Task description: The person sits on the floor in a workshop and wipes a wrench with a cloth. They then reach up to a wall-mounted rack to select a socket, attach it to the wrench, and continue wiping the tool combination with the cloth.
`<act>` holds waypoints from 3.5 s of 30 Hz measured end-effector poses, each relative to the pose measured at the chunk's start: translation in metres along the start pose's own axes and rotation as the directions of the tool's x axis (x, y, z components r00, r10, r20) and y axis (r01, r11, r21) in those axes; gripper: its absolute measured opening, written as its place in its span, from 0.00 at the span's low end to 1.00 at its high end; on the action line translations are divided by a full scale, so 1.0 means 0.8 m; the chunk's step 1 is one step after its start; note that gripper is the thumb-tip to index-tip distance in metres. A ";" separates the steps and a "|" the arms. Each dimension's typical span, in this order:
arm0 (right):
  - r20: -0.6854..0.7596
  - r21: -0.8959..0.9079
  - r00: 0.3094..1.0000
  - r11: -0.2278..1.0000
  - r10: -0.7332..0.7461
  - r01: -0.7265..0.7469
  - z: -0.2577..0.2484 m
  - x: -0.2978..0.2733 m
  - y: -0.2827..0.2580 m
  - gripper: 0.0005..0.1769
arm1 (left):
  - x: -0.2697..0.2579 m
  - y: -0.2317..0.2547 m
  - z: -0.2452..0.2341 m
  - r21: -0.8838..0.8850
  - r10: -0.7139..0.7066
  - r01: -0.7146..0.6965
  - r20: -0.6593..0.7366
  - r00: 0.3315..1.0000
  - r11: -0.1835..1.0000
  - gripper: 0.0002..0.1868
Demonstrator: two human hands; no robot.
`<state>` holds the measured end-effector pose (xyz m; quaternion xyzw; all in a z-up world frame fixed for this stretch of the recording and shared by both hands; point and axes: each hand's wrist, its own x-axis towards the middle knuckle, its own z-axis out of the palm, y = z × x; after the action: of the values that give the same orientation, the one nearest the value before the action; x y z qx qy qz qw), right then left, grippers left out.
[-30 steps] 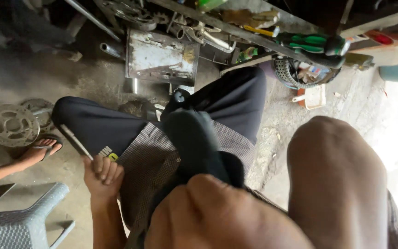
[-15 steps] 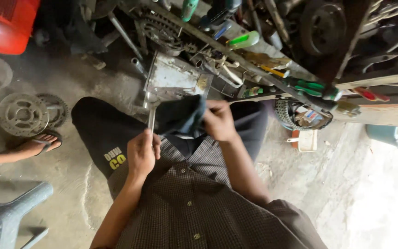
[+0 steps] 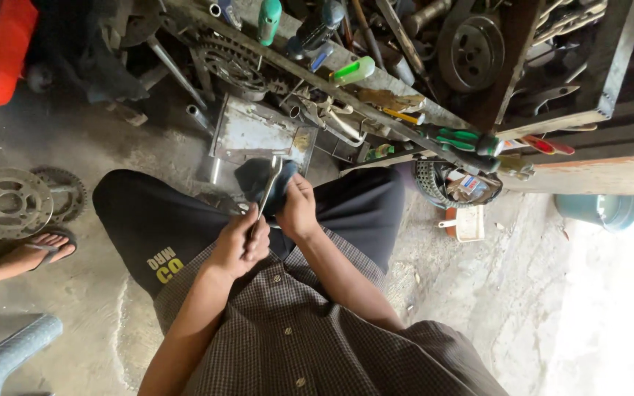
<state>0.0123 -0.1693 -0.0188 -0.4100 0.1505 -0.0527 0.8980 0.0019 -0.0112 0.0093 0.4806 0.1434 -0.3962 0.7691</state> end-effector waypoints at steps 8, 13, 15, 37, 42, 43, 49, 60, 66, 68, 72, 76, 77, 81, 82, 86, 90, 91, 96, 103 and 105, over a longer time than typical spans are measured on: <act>0.050 0.159 0.993 0.981 0.107 -0.114 -0.004 0.001 -0.011 0.12 | 0.000 -0.011 -0.007 -0.525 -0.106 0.222 0.242 0.964 0.822 0.29; 0.022 0.023 0.998 0.998 0.056 -0.056 -0.005 -0.005 0.001 0.11 | -0.007 -0.008 0.015 0.113 0.145 -0.137 -0.065 0.987 0.984 0.30; -0.005 -0.033 1.000 0.999 0.007 -0.007 -0.011 -0.004 0.003 0.10 | -0.014 0.000 0.029 0.468 0.264 -0.163 -0.158 0.952 0.869 0.30; 0.228 0.270 0.929 0.897 0.292 -0.348 -0.036 0.006 -0.038 0.16 | -0.018 0.015 0.002 0.329 0.038 -0.009 -0.083 0.996 0.944 0.32; 0.198 0.229 0.948 0.929 0.249 -0.291 -0.067 0.019 0.005 0.12 | -0.030 0.042 0.026 0.763 0.321 -0.068 -0.189 0.928 0.643 0.32; 0.147 0.219 0.958 0.936 0.248 -0.276 -0.059 0.014 0.001 0.11 | -0.033 0.039 0.026 0.827 0.450 -0.132 -0.156 0.879 0.546 0.30; 0.014 0.182 0.975 0.958 0.222 -0.221 -0.011 0.015 -0.046 0.11 | -0.034 0.049 0.034 0.934 0.646 -0.166 -0.084 0.759 0.318 0.26; 0.032 -0.342 0.999 0.940 0.006 0.005 -0.009 0.023 -0.038 0.08 | -0.013 0.022 0.004 0.494 0.201 -0.199 0.048 0.978 0.847 0.30; 0.112 -0.289 0.994 0.957 0.019 0.014 -0.023 0.029 -0.024 0.08 | -0.006 -0.013 -0.013 -0.264 -0.162 0.258 0.337 0.927 0.929 0.27; -0.004 -0.211 1.000 0.977 -0.009 0.008 -0.012 0.034 -0.029 0.09 | -0.003 -0.013 0.000 -0.008 -0.091 0.093 0.133 0.987 0.996 0.28; -0.108 -0.016 0.993 0.999 0.041 -0.043 0.013 0.047 -0.083 0.12 | -0.020 0.026 0.023 0.356 0.094 -0.125 0.103 0.990 0.926 0.28; 0.046 0.118 0.983 0.976 0.177 -0.181 -0.008 0.009 -0.065 0.13 | -0.057 0.060 0.041 0.656 0.354 -0.249 -0.029 0.935 0.713 0.24; 0.120 0.119 0.978 0.975 0.171 -0.185 -0.014 0.013 -0.059 0.13 | -0.054 0.078 0.051 0.752 0.488 -0.312 -0.015 0.873 0.581 0.21; 0.134 0.011 0.974 0.983 0.181 -0.184 -0.016 0.020 -0.039 0.12 | -0.050 0.073 0.054 0.894 0.440 -0.174 -0.029 0.897 0.414 0.22; 0.122 -0.013 0.972 0.980 0.200 -0.200 -0.017 0.018 -0.036 0.11 | -0.049 0.068 0.053 0.939 0.510 -0.172 -0.006 0.860 0.299 0.23; 0.042 0.065 0.966 0.964 0.254 -0.257 -0.027 0.023 -0.021 0.08 | -0.049 0.064 0.053 0.986 0.600 -0.109 0.013 0.800 0.124 0.24; -0.040 0.092 0.952 0.950 0.303 -0.298 -0.016 0.028 -0.030 0.08 | -0.040 0.052 0.050 0.984 0.587 -0.045 -0.067 0.807 0.174 0.23; -0.056 0.076 0.957 0.957 0.284 -0.279 -0.007 0.023 -0.035 0.10 | -0.045 0.048 0.049 0.987 0.627 -0.077 -0.030 0.779 0.143 0.22; -0.069 0.068 0.967 0.968 0.246 -0.242 0.023 0.029 -0.062 0.14 | -0.039 0.052 0.041 0.990 0.676 -0.113 0.027 0.737 0.083 0.23; 0.058 0.079 0.967 0.964 0.249 -0.253 -0.003 0.019 -0.052 0.17 | -0.043 0.048 0.028 0.981 0.686 -0.146 0.018 0.728 0.130 0.24; 0.082 0.064 0.954 0.954 0.287 -0.292 -0.007 0.016 -0.040 0.18 | -0.043 0.047 0.025 0.980 0.716 -0.150 0.009 0.698 0.134 0.24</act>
<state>0.0233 -0.1970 -0.0008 -0.3509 0.1744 0.0887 0.9157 0.0042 -0.0035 0.0633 0.9312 -0.0886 -0.0161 0.3532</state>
